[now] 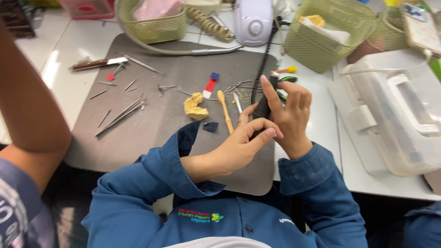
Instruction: The person uses a rotary handpiece to grind and smooth a yellow dental prosthesis held in the left hand. They switch between manual sanding and powered grinding, rotating the prosthesis to access different surfaces. The person also adjusts the rotary tool's burr during the process.
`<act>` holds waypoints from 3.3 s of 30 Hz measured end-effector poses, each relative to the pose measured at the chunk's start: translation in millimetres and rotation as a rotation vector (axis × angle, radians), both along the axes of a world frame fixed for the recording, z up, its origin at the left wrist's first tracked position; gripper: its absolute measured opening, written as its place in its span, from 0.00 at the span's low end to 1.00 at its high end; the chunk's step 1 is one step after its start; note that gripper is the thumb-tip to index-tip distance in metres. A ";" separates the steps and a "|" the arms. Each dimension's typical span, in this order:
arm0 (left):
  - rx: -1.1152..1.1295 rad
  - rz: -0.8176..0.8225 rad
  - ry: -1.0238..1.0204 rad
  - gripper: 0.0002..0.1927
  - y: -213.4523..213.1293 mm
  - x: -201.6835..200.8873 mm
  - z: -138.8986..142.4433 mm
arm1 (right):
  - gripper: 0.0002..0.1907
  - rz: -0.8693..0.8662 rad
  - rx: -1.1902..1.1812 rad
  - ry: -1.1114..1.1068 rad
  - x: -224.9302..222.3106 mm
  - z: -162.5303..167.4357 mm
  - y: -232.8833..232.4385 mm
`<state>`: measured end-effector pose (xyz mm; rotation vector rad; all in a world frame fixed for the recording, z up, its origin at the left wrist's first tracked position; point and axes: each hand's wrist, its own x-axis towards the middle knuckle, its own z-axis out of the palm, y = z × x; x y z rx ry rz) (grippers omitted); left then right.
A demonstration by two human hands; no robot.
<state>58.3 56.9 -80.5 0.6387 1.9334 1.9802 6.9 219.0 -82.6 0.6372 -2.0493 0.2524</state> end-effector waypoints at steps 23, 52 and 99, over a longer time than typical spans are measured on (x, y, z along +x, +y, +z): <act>0.194 0.314 0.819 0.14 12.5 -53.5 -0.8 | 0.50 1.168 -1.095 -1.302 -0.9 -59.2 -22.2; -0.315 -0.109 0.881 0.14 3.6 -49.7 -6.0 | 0.31 1.343 -1.717 -1.251 -5.4 -63.9 20.5; 0.564 -0.214 0.174 0.10 -18.1 -60.0 -38.3 | 0.20 0.874 -0.847 0.022 13.6 -50.0 3.7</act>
